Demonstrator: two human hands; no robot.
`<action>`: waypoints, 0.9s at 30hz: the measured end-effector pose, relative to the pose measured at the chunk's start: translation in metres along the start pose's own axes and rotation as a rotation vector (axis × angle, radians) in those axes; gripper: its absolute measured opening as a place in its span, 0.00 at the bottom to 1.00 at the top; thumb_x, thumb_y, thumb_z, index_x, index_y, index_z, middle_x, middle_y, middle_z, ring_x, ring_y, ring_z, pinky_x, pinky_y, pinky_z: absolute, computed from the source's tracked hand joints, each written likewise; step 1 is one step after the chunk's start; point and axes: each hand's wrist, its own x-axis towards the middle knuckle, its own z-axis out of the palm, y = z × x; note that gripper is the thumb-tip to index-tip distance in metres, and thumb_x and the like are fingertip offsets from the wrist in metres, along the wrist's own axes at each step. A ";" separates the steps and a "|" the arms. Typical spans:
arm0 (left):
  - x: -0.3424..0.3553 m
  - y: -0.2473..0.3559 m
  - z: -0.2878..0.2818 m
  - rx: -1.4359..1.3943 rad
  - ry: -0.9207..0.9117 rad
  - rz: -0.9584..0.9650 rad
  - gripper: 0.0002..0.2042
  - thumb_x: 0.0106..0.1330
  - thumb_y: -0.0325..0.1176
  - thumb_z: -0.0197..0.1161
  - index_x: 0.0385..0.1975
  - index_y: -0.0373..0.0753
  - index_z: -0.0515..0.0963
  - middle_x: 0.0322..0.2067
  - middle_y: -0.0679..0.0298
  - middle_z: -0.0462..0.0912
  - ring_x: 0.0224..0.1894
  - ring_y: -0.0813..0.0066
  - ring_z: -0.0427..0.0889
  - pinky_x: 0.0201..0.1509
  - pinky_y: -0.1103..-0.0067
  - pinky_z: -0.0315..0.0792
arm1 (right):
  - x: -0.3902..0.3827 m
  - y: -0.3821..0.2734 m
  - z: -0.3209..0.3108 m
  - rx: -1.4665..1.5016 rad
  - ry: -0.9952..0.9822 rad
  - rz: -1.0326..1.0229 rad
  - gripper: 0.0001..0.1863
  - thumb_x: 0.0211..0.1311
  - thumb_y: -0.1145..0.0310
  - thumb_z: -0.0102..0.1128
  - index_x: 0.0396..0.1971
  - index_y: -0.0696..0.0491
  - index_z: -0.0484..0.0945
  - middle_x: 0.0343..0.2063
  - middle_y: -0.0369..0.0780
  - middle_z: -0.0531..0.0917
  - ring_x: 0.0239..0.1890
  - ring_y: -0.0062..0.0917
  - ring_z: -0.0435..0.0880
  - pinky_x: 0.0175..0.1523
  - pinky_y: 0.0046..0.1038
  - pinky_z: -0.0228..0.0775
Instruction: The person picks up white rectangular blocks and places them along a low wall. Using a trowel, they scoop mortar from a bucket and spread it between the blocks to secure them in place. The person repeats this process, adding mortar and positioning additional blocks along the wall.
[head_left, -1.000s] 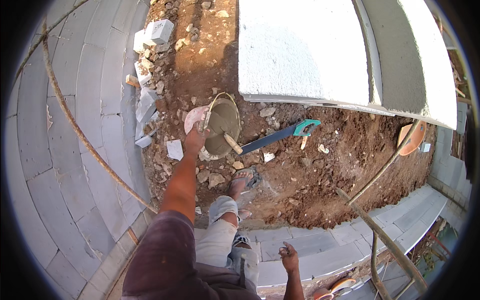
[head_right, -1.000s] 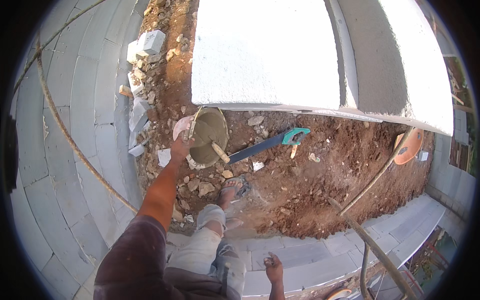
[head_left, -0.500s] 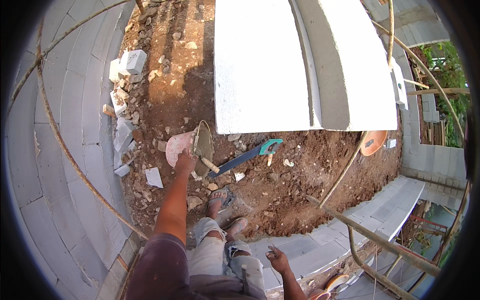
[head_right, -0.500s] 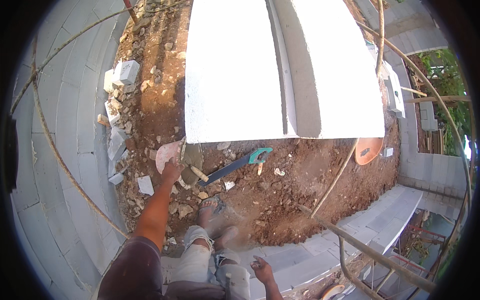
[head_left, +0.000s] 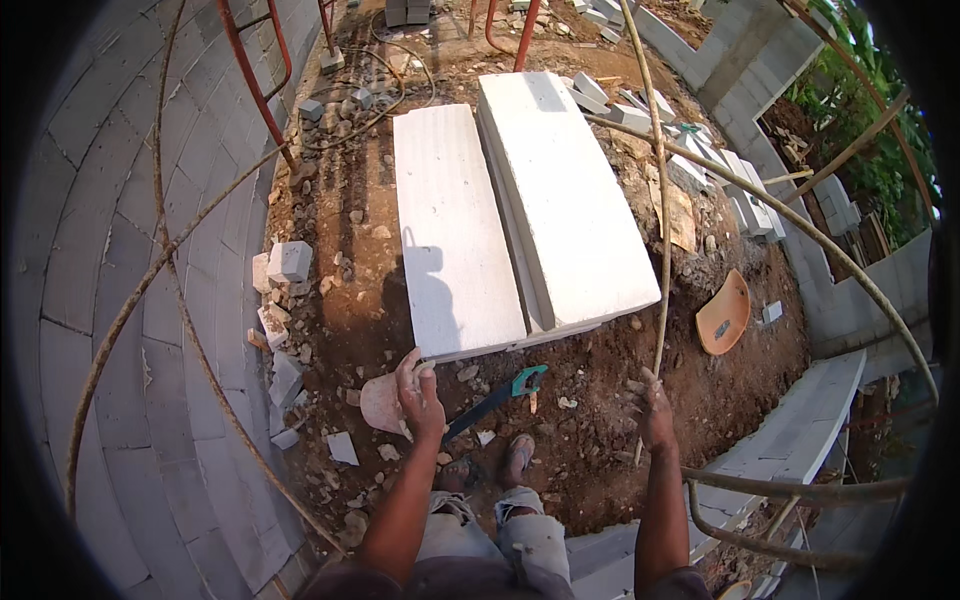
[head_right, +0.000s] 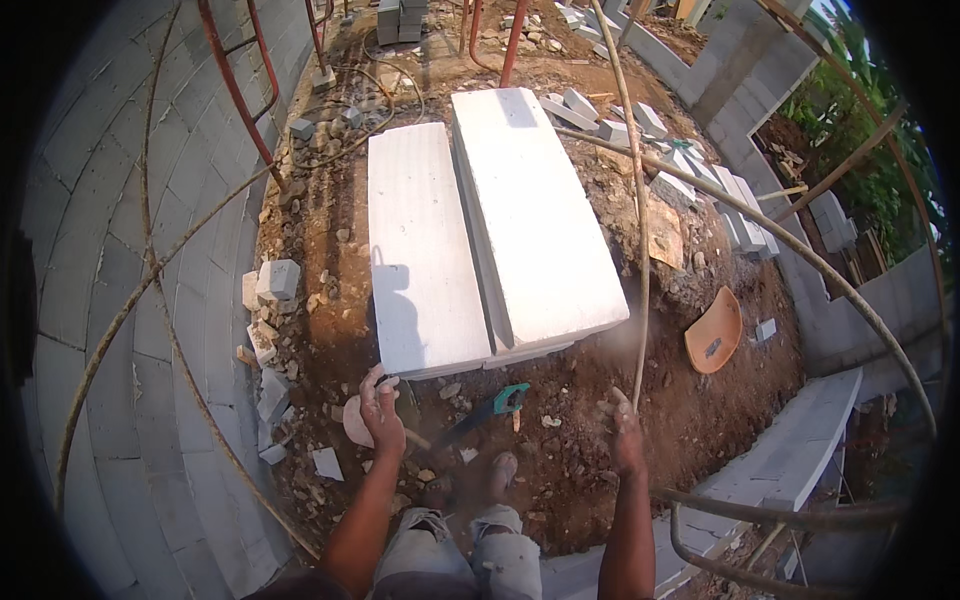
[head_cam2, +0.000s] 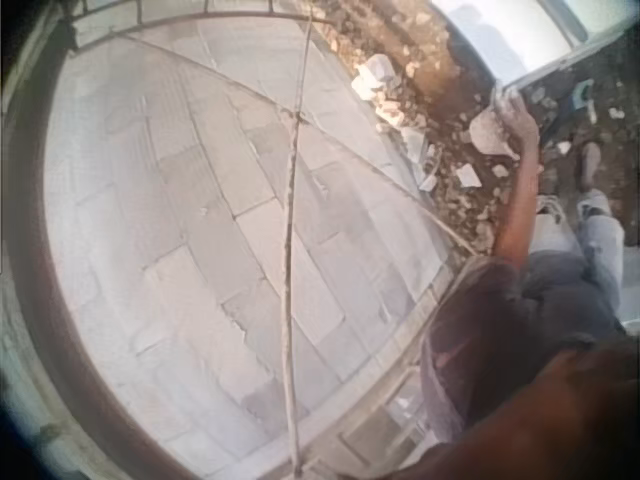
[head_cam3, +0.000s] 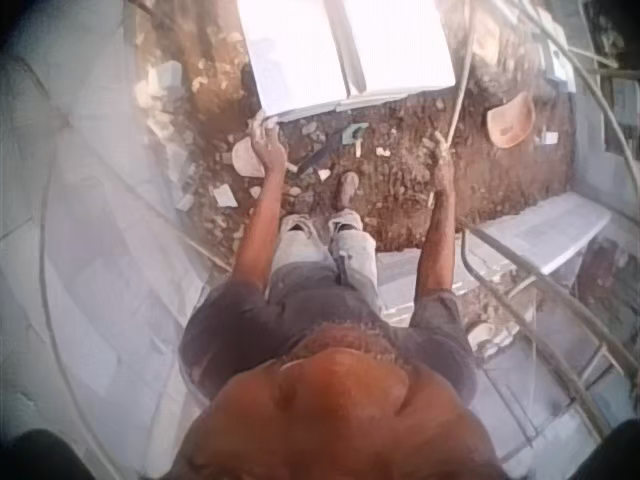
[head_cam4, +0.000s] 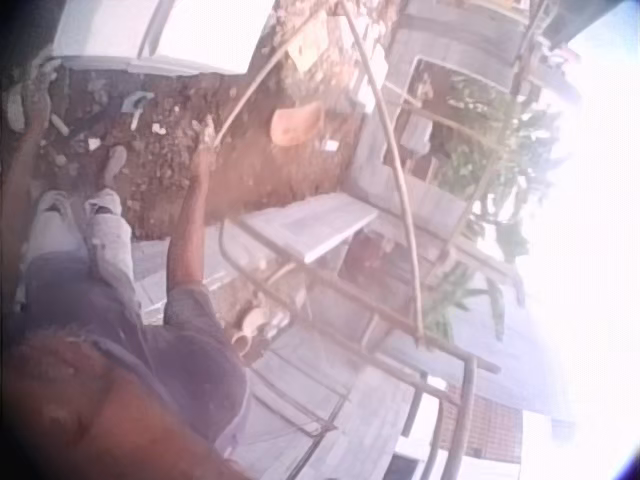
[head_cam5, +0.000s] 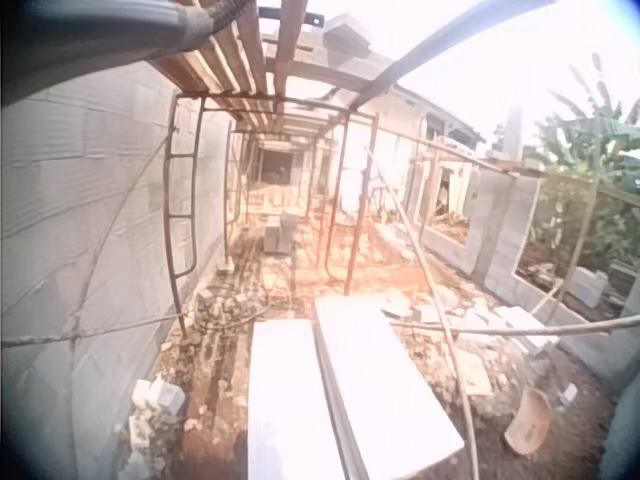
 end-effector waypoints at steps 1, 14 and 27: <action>0.008 0.023 0.028 -0.071 -0.053 0.037 0.24 0.77 0.43 0.53 0.63 0.31 0.70 0.61 0.51 0.73 0.63 0.59 0.73 0.68 0.65 0.65 | 0.028 -0.029 0.000 0.099 0.032 -0.063 0.40 0.74 0.36 0.44 0.75 0.48 0.57 0.52 0.36 0.78 0.48 0.21 0.77 0.53 0.27 0.70; 0.103 0.004 0.234 -0.270 -0.245 0.090 0.37 0.80 0.58 0.35 0.74 0.32 0.53 0.73 0.51 0.58 0.74 0.60 0.58 0.78 0.69 0.50 | 0.238 -0.116 0.051 0.291 -0.259 -0.312 0.50 0.72 0.28 0.27 0.75 0.59 0.51 0.70 0.54 0.63 0.72 0.39 0.65 0.73 0.40 0.58; -0.035 0.044 0.223 -0.483 -0.149 -0.126 0.37 0.79 0.60 0.38 0.77 0.40 0.47 0.72 0.54 0.57 0.72 0.63 0.61 0.74 0.70 0.59 | 0.161 -0.088 -0.007 0.196 -0.512 -0.211 0.42 0.78 0.38 0.30 0.76 0.58 0.48 0.74 0.47 0.58 0.75 0.35 0.58 0.77 0.35 0.49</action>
